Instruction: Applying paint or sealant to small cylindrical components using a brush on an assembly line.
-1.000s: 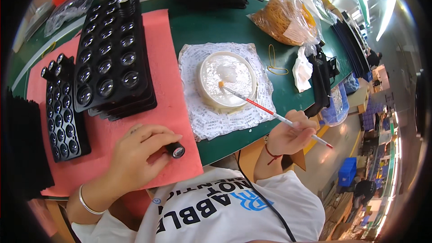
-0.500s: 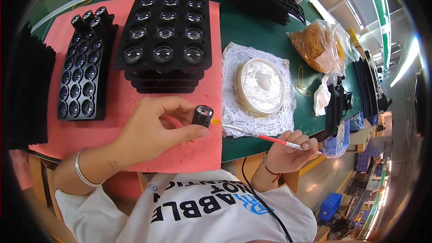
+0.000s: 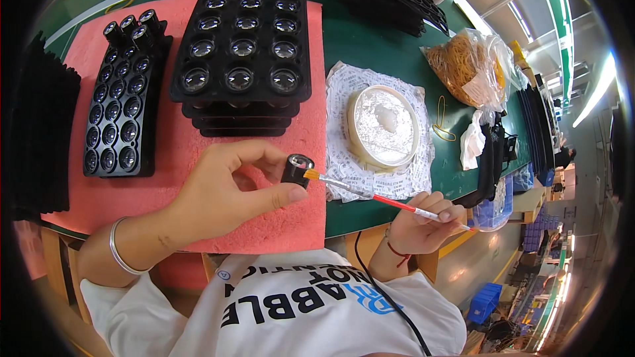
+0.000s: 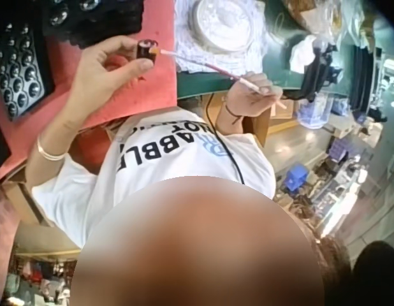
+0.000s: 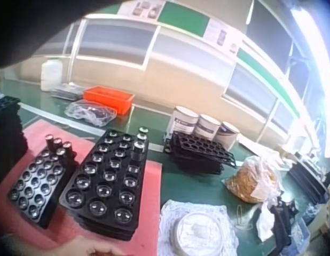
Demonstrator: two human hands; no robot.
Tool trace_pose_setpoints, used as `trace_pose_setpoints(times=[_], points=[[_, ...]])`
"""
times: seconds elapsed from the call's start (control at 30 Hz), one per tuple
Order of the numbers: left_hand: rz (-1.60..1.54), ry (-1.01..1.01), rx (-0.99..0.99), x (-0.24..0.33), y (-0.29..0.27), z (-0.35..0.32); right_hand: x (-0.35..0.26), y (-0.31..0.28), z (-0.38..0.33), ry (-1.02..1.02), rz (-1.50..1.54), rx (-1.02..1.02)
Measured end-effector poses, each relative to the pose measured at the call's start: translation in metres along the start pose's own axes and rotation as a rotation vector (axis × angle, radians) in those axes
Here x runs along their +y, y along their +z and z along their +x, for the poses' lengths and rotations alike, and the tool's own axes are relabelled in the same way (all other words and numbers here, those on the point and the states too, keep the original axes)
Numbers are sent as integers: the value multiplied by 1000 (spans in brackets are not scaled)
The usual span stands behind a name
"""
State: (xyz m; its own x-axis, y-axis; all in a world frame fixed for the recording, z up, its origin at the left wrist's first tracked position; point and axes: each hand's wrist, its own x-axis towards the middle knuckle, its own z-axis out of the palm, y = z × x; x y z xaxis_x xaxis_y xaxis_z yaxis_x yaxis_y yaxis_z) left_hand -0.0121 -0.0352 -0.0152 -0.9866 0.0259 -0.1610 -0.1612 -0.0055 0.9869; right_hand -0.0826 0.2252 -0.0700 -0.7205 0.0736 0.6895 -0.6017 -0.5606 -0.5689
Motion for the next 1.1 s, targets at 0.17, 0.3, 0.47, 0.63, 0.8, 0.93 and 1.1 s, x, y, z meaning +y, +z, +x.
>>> trace_pose_setpoints(times=[0.17, 0.3, 0.47, 0.63, 0.8, 0.93, 1.1], points=[[-92, 82, -21, -2, 1, 1, 1, -5, -1, -34, 43, -38], [-126, 85, -34, -3, 1, 3, 1, 1, -1, -83, -47, 89], [58, 195, -1, 0, 2, -1, 2, 3, 1, -70, 27, 108], [693, 826, 87, 24, -6, -28, 4, 3, -2, -119, 6, 114], [1043, 745, 620, 62, -56, -68, 4, -9, -9, -72, 189, 158], [742, 431, 905, 45, -128, -47, 3, -6, -7, -138, 36, 159], [811, 295, 870, 21, -182, -20, 5, 1, -5, -122, 31, 156]])
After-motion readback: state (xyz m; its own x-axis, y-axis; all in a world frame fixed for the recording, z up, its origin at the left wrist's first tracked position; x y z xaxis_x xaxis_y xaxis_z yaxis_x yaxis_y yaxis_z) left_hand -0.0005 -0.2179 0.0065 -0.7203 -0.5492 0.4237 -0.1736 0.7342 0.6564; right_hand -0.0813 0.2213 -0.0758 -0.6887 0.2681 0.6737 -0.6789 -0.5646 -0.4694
